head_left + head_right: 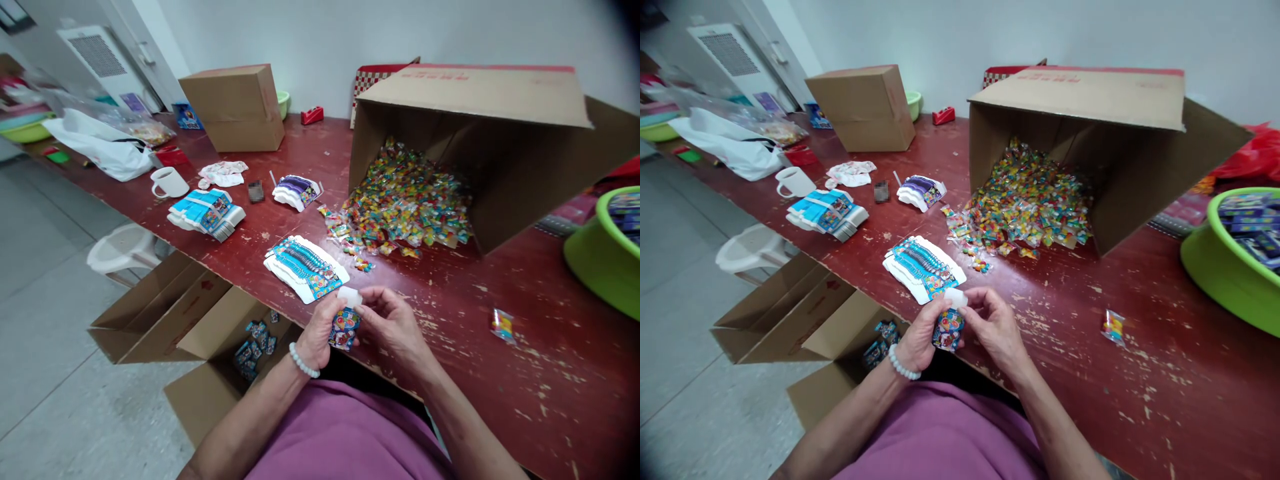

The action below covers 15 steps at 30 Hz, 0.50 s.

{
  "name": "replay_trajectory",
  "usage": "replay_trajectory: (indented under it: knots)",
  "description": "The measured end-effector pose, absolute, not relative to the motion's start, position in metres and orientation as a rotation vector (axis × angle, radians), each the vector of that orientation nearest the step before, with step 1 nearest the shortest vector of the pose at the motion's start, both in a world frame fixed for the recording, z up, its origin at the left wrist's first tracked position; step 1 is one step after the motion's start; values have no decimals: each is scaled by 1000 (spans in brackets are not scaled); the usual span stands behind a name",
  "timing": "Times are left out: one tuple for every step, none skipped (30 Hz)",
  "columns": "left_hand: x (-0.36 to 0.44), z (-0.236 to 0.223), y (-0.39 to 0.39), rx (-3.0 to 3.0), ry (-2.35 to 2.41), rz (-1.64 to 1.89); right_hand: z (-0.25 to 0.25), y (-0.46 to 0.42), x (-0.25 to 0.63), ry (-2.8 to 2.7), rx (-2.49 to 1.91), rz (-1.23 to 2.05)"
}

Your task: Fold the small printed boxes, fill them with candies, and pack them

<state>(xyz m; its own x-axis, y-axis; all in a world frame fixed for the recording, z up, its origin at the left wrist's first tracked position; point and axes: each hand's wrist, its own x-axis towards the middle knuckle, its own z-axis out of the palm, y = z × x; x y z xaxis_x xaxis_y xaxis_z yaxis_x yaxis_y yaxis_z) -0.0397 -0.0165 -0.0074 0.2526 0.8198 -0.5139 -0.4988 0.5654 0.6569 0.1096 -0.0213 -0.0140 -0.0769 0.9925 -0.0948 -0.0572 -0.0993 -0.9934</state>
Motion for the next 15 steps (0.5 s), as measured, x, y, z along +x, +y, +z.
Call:
replay_trajectory:
  knots:
    - [-40,-6,-16,394,922,916,-14,-19,111,-1164,-1189,1377]
    - [-41,-5,-15,385,884,900,-14,-18,112,-1198,-1187,1362]
    - [-42,-4,-14,371,839,879,-13,-16,114,-1261,-1188,1326]
    - [-43,-3,-12,353,794,856,-11,-15,117,-1339,-1188,1280]
    - [-45,-2,-11,333,758,832,-9,-14,120,-1426,-1179,1237]
    - [-46,-2,-10,314,737,812,-6,-13,122,-1510,-1159,1200]
    - [-47,-2,-9,305,731,798,-4,-12,124,-1583,-1132,1173]
    - [-47,-2,-8,308,739,788,-1,-11,126,-1632,-1113,1166]
    - [-47,-2,-8,325,759,783,0,-11,126,-1650,-1114,1184]
    - [-46,-2,-8,355,793,792,1,-11,125,-1626,-1131,1223]
    - [-46,-2,-9,394,836,813,2,-11,123,-1574,-1156,1276]
    - [-45,-2,-9,438,879,841,2,-11,120,-1502,-1178,1336]
    - [-44,-1,-10,478,913,862,1,-11,117,-1424,-1191,1393]
    - [-43,0,-11,506,931,872,2,-11,114,-1352,-1190,1447]
    - [-43,0,-11,523,933,870,2,-11,112,-1292,-1177,1497]
